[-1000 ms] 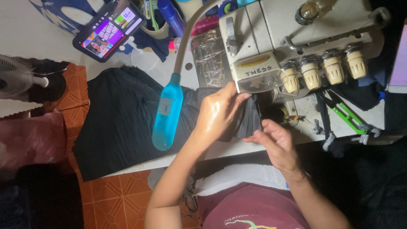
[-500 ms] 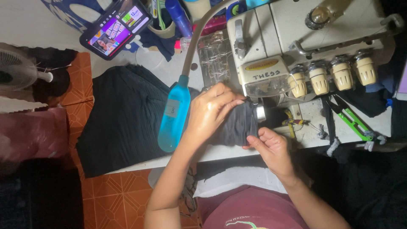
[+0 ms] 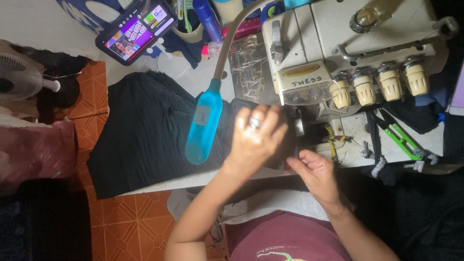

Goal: The person is organizing and aligning pleated black fabric pieces on a sewing table next to an overlock machine.

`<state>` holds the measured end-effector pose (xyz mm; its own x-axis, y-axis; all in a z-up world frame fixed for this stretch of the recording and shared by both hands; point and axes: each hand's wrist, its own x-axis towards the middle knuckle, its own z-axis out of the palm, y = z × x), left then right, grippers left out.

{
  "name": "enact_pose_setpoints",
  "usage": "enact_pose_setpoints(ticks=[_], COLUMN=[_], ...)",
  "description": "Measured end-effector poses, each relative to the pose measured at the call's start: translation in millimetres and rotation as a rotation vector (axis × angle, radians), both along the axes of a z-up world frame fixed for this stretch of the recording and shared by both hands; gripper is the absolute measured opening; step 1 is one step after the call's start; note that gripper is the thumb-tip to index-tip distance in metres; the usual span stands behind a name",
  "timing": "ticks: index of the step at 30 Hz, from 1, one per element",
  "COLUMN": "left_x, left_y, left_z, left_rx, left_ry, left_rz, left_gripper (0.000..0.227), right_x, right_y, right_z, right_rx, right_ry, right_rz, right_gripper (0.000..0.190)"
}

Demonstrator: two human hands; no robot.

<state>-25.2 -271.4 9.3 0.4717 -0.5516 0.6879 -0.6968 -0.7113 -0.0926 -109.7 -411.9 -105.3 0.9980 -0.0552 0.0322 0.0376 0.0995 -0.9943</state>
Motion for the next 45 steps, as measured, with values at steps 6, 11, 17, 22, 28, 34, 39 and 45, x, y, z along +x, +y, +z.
enact_pose_setpoints(ticks=[6, 11, 17, 22, 28, 34, 39, 45], left_x=[-45.0, -42.4, -32.6, -19.5, 9.1, 26.9, 35.0, 35.3], left_y=[-17.5, -23.1, -19.1, -7.1, 6.0, 7.5, 7.2, 5.9], left_z=[7.3, -4.9, -7.6, -3.9, 0.6, -4.3, -0.5, 28.4], left_rx=[-0.08, -0.218, -0.228, -0.256, -0.203, -0.185, -0.244, 0.161], left_ry=[0.259, 0.306, 0.304, 0.431, 0.52, 0.595, 0.628, 0.205], left_rz=[0.096, 0.111, 0.065, -0.02, -0.059, 0.028, 0.076, 0.514], left_gripper=[0.037, 0.033, 0.034, 0.027, 0.037, 0.039, 0.043, 0.037], right_x=[-2.5, -4.3, 6.9, 20.5, 44.0, 46.8, 21.9, 0.5], right_y=[-1.7, -8.2, 11.3, 7.4, 10.1, 9.2, -16.9, -92.1], right_z=[24.6, 9.2, 71.9, 62.2, 67.6, 68.8, 76.4, 47.2], right_rx=[0.09, 0.034, 0.04, 0.045, 0.059, -0.005, -0.213, -1.215], right_ry=[0.0, -0.025, -0.088, -0.048, -0.001, -0.016, -0.033, -0.439], right_rz=[0.029, -0.036, -0.111, -0.147, -0.197, -0.257, -0.367, -0.606], right_gripper=[0.011, 0.015, 0.02, 0.023, 0.029, 0.039, 0.038, 0.005])
